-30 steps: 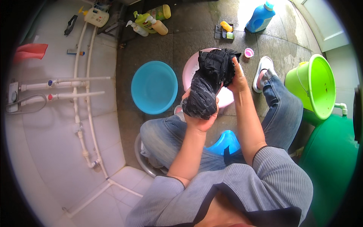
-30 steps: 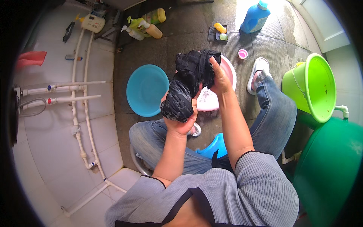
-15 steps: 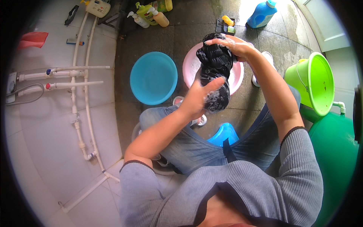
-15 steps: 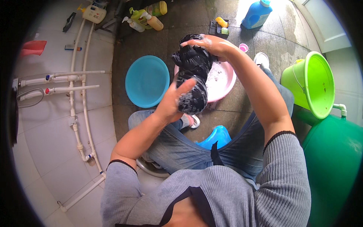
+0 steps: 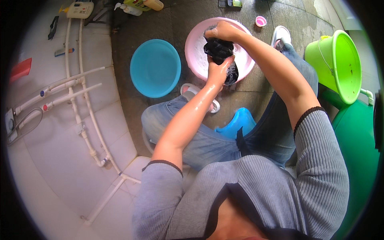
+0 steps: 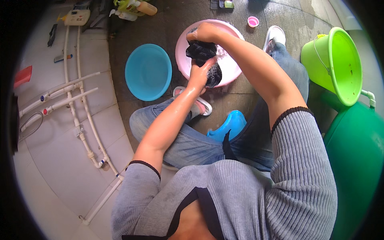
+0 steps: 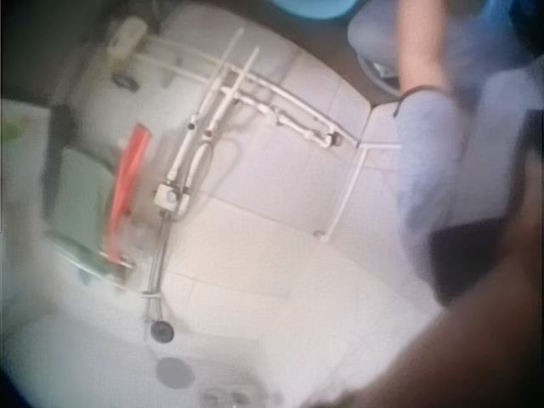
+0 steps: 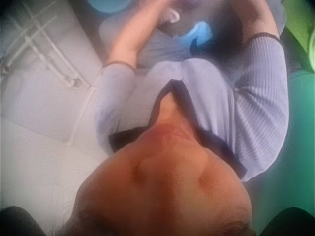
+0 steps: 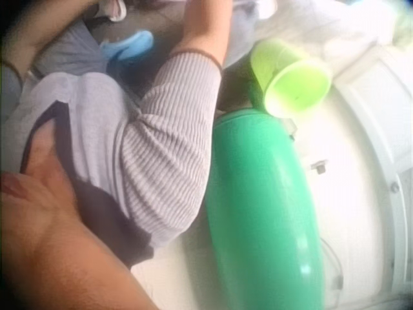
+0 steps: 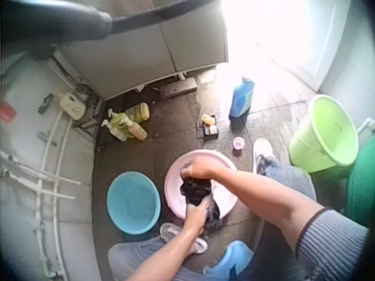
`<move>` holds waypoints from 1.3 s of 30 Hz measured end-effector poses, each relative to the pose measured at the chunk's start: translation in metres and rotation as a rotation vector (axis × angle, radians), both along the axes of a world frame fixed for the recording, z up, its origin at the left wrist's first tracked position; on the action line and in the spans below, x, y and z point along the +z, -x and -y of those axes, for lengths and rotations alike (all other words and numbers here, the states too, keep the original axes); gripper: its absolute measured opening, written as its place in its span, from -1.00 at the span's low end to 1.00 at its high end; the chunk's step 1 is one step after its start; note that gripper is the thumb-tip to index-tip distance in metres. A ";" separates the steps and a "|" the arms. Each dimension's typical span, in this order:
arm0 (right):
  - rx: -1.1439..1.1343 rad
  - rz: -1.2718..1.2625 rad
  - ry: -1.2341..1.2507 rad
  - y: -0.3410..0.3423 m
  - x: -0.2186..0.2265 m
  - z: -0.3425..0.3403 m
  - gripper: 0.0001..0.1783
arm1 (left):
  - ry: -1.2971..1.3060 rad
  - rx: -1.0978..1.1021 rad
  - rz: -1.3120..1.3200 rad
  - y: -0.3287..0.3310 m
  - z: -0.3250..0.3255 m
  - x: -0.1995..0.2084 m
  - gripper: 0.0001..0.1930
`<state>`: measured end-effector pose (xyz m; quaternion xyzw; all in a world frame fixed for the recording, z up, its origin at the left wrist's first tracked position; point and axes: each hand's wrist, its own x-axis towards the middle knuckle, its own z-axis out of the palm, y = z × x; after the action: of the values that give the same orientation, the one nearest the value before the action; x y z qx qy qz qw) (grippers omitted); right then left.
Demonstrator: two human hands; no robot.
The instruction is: The person washes clothes by hand in a basin with soapy water, rubbing the fabric and wringing it out before rinsing it in a second basin under running water.
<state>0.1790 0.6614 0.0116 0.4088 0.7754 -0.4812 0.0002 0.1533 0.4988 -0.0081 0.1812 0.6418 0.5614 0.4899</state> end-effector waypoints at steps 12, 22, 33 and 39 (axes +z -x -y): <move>-0.118 0.116 -0.007 0.002 -0.036 0.016 -0.42 | 0.153 0.030 -0.297 -0.011 0.007 -0.036 -0.01; -0.595 -0.600 1.158 -0.014 -0.030 -0.003 -0.63 | -0.081 0.062 0.858 0.061 -0.010 0.063 -0.87; 0.239 0.359 -0.356 0.036 -0.101 0.005 -0.15 | -0.393 0.385 0.660 0.190 0.029 0.157 -0.84; 0.574 0.407 -0.589 0.137 -0.124 0.036 -0.25 | -0.486 0.524 0.653 0.211 0.045 0.148 -0.87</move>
<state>0.0419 0.6258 -0.1120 0.2461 0.9453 -0.1306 0.1694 -0.0575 0.4543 0.1400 -0.0628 0.3289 0.8271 0.4514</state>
